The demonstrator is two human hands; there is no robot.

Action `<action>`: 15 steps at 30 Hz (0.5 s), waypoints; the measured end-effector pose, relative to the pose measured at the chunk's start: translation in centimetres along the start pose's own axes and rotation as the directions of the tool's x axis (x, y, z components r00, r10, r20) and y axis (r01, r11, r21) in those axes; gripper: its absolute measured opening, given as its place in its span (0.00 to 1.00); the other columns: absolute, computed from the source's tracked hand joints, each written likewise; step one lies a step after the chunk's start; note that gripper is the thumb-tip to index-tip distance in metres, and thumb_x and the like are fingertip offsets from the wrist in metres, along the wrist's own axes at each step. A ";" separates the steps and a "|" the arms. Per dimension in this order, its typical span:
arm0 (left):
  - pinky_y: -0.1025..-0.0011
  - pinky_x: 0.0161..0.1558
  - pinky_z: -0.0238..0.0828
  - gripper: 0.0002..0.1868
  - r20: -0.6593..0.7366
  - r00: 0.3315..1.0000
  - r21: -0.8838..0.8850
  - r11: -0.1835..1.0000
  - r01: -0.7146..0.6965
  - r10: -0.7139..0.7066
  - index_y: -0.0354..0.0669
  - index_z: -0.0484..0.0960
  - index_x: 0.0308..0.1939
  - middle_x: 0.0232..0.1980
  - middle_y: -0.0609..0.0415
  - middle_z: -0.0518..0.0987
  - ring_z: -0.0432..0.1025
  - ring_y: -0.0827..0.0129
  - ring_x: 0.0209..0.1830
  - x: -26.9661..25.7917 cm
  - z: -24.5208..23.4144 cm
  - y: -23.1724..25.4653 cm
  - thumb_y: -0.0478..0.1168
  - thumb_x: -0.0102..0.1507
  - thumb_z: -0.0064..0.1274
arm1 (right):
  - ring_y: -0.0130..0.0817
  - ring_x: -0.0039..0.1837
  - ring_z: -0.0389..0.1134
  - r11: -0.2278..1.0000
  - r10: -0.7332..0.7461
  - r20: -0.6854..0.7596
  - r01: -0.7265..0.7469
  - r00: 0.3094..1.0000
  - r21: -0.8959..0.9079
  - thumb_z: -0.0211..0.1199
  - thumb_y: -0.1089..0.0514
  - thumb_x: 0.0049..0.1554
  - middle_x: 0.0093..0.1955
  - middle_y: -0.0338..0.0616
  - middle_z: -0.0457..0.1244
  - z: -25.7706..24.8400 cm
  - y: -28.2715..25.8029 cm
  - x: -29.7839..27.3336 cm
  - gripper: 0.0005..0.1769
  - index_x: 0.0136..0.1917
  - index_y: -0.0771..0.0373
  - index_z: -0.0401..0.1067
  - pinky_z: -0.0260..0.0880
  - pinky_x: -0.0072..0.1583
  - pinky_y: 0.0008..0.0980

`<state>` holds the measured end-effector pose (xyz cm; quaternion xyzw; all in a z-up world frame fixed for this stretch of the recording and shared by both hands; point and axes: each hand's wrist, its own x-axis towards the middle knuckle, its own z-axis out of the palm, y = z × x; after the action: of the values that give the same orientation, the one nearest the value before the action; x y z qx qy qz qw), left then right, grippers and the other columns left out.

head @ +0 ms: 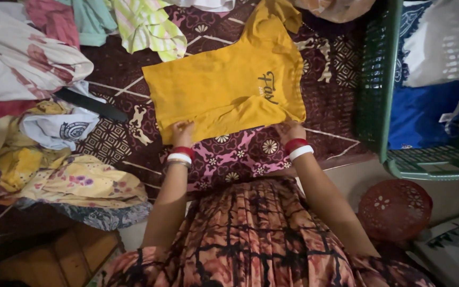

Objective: The recorder folds various pieces of clothing and places them into a green laundry basket.

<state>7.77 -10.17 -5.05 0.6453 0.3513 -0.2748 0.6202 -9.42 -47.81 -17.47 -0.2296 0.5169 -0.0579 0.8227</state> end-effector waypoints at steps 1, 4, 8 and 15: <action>0.54 0.50 0.77 0.31 -0.004 1.000 -0.003 1.000 0.002 -0.002 0.42 0.67 0.64 0.64 0.50 0.69 0.68 0.59 0.60 1.6 0.3 -1.2 0.38 0.59 0.62 | 0.48 0.57 0.71 1.000 0.003 0.000 -0.003 1.000 -0.004 0.56 0.60 0.58 0.48 0.50 0.70 0.3 -0.4 -1.3 0.12 0.50 0.71 0.71 0.75 0.64 0.48; 0.66 0.56 0.78 0.29 -0.103 0.977 0.190 0.968 -0.166 0.188 0.37 0.69 0.60 0.58 0.44 0.78 0.76 0.58 0.54 5.1 0.6 -3.8 0.38 0.61 0.68 | 0.45 0.54 0.73 0.098 -0.266 0.332 0.368 0.905 -0.925 0.64 0.54 0.58 0.46 0.46 0.68 1.9 -0.9 -4.4 0.15 0.48 0.71 0.70 0.78 0.61 0.42; 0.68 0.54 0.69 0.22 0.139 0.806 0.236 0.771 -0.592 0.576 0.38 0.77 0.56 0.56 0.50 0.79 0.72 0.64 0.52 1.6 1.8 -0.5 0.30 0.57 0.60 | 0.43 0.54 0.70 0.699 -0.271 0.265 0.378 0.926 -0.607 0.60 0.51 0.62 0.51 0.42 0.66 3.7 -1.8 -5.6 0.14 0.54 0.64 0.73 0.74 0.54 0.43; 0.59 0.44 0.71 0.18 0.103 0.950 0.509 0.805 -0.304 0.294 0.54 0.84 0.59 0.50 0.55 0.84 0.74 0.53 0.42 -4.9 1.3 5.7 0.33 0.69 0.47 | 0.49 0.63 0.70 0.974 -0.048 0.176 0.086 0.983 -0.209 0.51 0.57 0.66 0.59 0.53 0.67 0.9 -1.7 -2.3 0.12 0.59 0.66 0.66 0.71 0.64 0.46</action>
<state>9.41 -11.90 2.17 0.8330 0.1524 -0.2643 0.4616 -9.48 -48.31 -14.50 -0.3391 0.4399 -0.0094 0.8315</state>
